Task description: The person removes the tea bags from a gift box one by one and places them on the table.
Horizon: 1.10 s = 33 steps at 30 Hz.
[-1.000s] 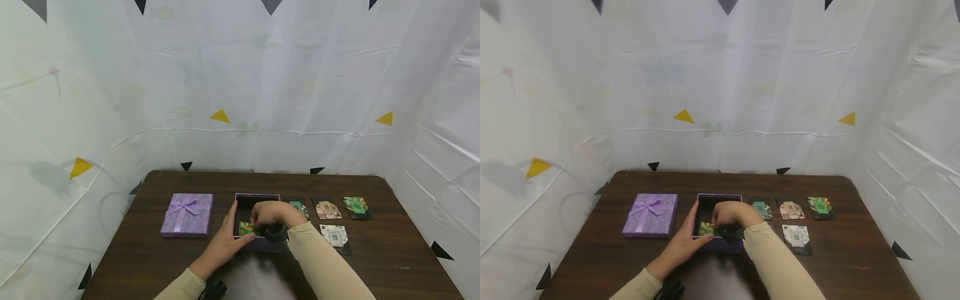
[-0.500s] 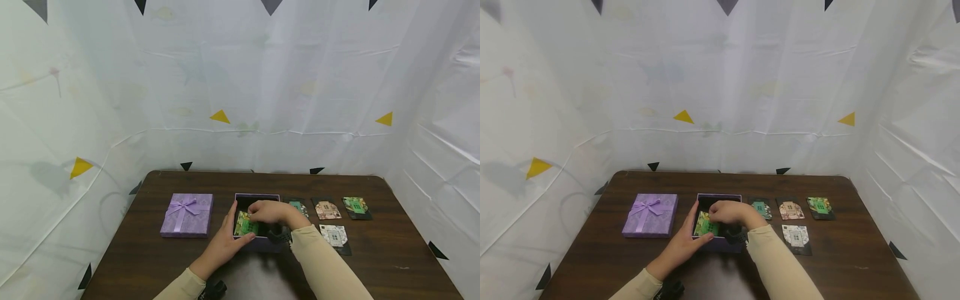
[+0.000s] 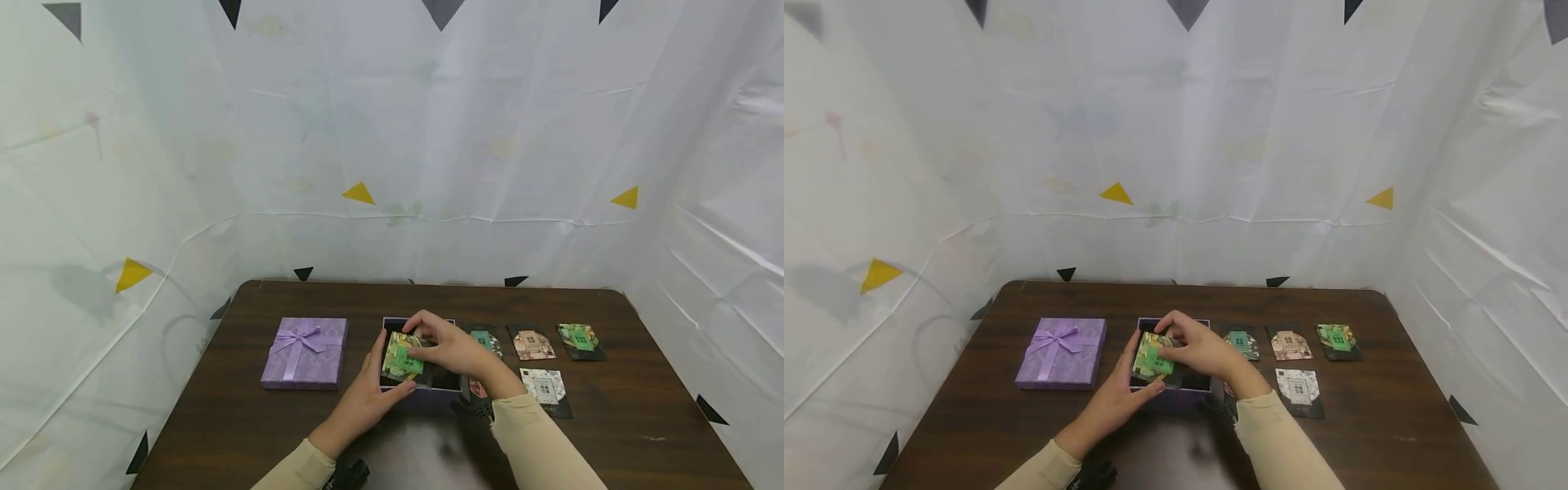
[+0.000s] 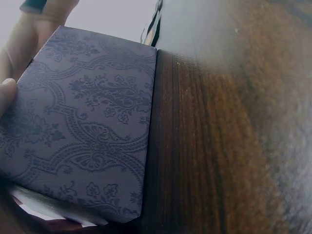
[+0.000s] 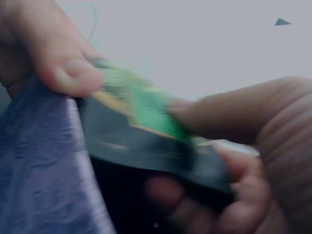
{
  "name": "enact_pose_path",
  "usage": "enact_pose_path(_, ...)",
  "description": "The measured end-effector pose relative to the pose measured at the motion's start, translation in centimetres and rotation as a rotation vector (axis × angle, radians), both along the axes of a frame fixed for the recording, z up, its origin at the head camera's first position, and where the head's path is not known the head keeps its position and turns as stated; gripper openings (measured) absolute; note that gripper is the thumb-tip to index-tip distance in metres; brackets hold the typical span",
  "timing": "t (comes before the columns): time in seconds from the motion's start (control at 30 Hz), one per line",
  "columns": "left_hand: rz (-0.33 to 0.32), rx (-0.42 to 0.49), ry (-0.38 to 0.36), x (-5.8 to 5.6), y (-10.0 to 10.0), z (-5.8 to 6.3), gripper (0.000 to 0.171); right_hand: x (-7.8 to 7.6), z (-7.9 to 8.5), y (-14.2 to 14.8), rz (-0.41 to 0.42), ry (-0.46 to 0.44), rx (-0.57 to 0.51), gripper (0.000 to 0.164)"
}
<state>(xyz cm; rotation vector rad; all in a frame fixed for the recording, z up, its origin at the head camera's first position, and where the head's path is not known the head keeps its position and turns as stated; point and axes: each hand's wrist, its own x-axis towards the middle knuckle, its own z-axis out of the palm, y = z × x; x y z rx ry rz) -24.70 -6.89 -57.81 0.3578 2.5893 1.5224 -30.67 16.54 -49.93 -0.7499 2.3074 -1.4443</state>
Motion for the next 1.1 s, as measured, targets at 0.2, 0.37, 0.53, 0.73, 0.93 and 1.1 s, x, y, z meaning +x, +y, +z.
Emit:
enact_pose_path(0.2,0.011,-0.002,0.005,0.1,0.0,-0.1,0.111,2.2,-0.5,1.3,-0.229,0.099,-0.082,0.020)
enact_pose_path(0.37,0.018,-0.001,0.016,0.2,0.0,-0.1,0.111,4.2,-1.3,2.8,-0.374,0.065,-0.114,0.028)
enact_pose_path(0.53,0.016,-0.008,0.019,0.1,-0.1,-0.3,0.109,5.9,-2.6,4.8,-0.469,0.088,-0.220,0.032)
enact_pose_path(0.73,0.013,-0.009,0.022,0.1,-0.1,-0.2,0.109,7.4,-4.0,8.2,-0.628,0.274,-0.184,0.031)
enact_pose_path(0.93,0.018,-0.015,0.028,0.2,-0.1,-0.2,0.109,8.6,-4.3,13.0,-0.772,0.263,-0.063,0.034)
enact_pose_path(1.1,0.019,-0.015,0.029,0.2,0.0,-0.2,0.108,9.2,-4.3,18.1,-0.873,0.194,0.149,0.040)
